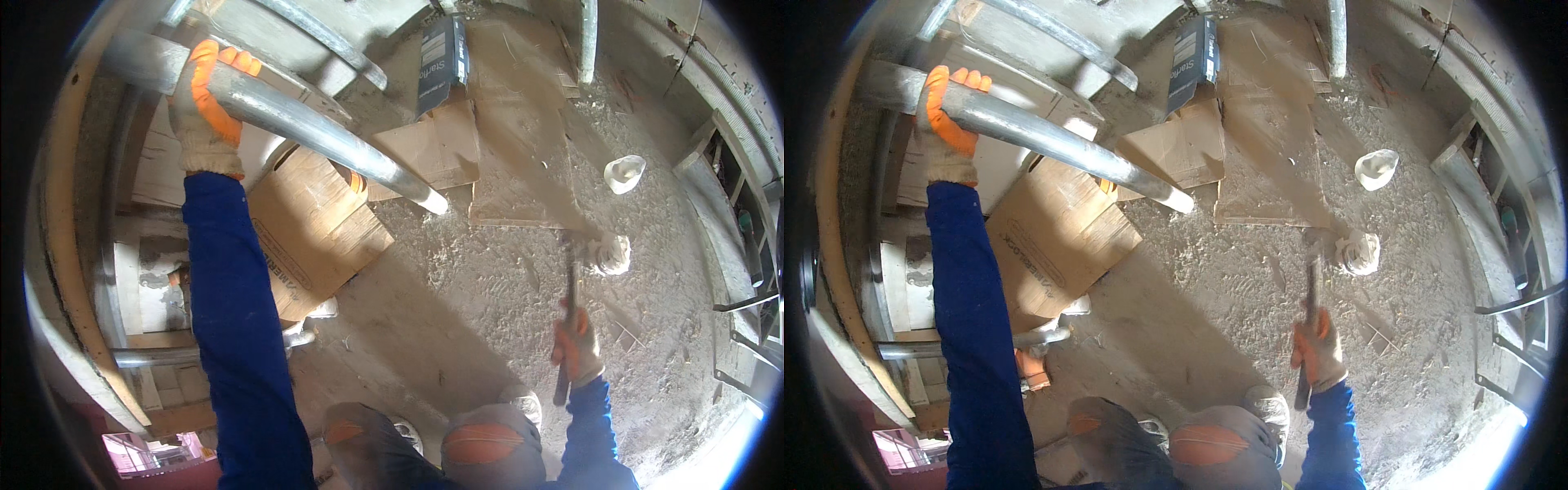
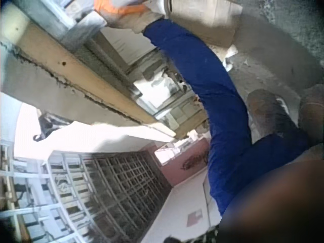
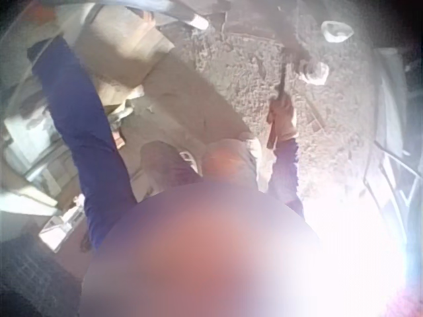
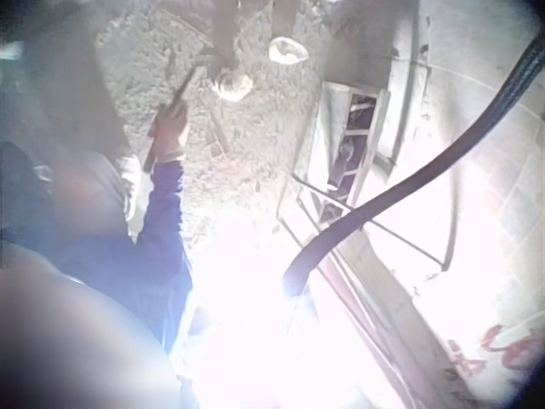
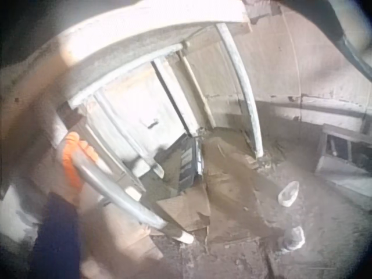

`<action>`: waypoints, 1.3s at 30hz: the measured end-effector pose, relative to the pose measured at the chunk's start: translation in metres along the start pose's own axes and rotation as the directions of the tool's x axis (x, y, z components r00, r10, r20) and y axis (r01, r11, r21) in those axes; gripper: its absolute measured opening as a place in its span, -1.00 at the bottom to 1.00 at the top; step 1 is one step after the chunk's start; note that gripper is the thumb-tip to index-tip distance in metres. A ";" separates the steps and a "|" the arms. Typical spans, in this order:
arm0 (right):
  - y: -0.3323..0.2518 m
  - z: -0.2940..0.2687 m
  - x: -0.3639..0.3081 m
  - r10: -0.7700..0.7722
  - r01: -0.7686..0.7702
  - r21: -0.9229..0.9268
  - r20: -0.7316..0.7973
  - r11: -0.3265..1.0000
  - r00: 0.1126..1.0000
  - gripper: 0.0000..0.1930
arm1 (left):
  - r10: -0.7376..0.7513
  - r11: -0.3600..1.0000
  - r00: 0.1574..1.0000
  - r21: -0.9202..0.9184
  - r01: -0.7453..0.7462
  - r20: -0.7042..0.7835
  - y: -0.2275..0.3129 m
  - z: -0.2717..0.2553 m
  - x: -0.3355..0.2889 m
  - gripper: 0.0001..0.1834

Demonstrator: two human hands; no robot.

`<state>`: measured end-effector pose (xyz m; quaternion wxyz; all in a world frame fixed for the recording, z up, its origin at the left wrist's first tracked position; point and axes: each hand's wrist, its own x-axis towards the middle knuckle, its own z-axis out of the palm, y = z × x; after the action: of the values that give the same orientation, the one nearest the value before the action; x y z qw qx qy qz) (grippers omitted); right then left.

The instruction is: The person uses a cordless drill to fasten a wooden plank to a metal scaffold pole, then uses a hammer to tap and adjust the pole's position. The person handles the plank and pole with both hands to align and secure the components.

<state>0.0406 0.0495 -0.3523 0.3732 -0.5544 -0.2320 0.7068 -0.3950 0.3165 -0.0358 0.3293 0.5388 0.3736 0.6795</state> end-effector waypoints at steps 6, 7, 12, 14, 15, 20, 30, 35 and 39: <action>-0.065 0.008 0.066 -0.447 0.505 0.625 -0.265 0.595 0.854 -0.59 | -0.010 0.992 0.996 0.121 0.021 -0.092 0.000 0.004 -0.006 -0.71; -0.073 0.003 0.079 -0.496 0.515 0.708 -0.263 0.483 0.827 -0.64 | 0.008 0.981 0.993 0.192 0.015 -0.118 -0.001 0.004 -0.007 -0.74; -0.085 0.042 0.132 -0.403 0.614 0.742 -0.493 0.268 0.771 -0.82 | 0.019 0.992 0.989 0.124 0.000 -0.150 -0.005 0.000 -0.005 -0.62; -0.060 0.106 0.149 -0.119 0.427 0.801 -0.418 0.420 0.901 -0.67 | 0.031 0.989 0.988 0.148 -0.008 -0.152 -0.005 -0.005 -0.005 -0.62; -0.040 0.139 0.154 -0.045 0.223 0.854 -0.229 0.469 0.972 -0.80 | 0.040 0.986 0.987 0.164 -0.014 -0.155 -0.005 -0.007 -0.004 -0.63; 0.061 0.165 0.157 0.329 -0.434 0.526 0.285 0.731 0.900 -0.76 | -0.054 0.998 0.999 0.025 0.054 -0.001 -0.004 -0.016 0.001 -0.69; -0.048 0.064 0.174 -0.107 0.428 0.828 -0.419 0.363 0.902 -0.81 | -0.050 0.997 0.995 0.058 0.055 -0.090 0.002 -0.014 -0.001 -0.69; 0.014 0.161 0.159 0.249 -0.048 0.605 -0.253 0.795 0.935 -0.79 | -0.072 0.997 0.996 -0.008 0.071 -0.058 0.000 -0.016 0.000 -0.69; 0.061 0.173 0.110 0.456 -0.341 -0.306 0.522 0.889 0.720 -0.73 | -0.069 0.997 0.998 -0.048 0.069 0.006 -0.005 -0.018 0.006 -0.70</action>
<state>-0.1530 0.1129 -0.4164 0.0685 -0.3811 -0.2747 0.8801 -0.4139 0.3213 -0.0397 0.3660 0.5191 0.3748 0.6753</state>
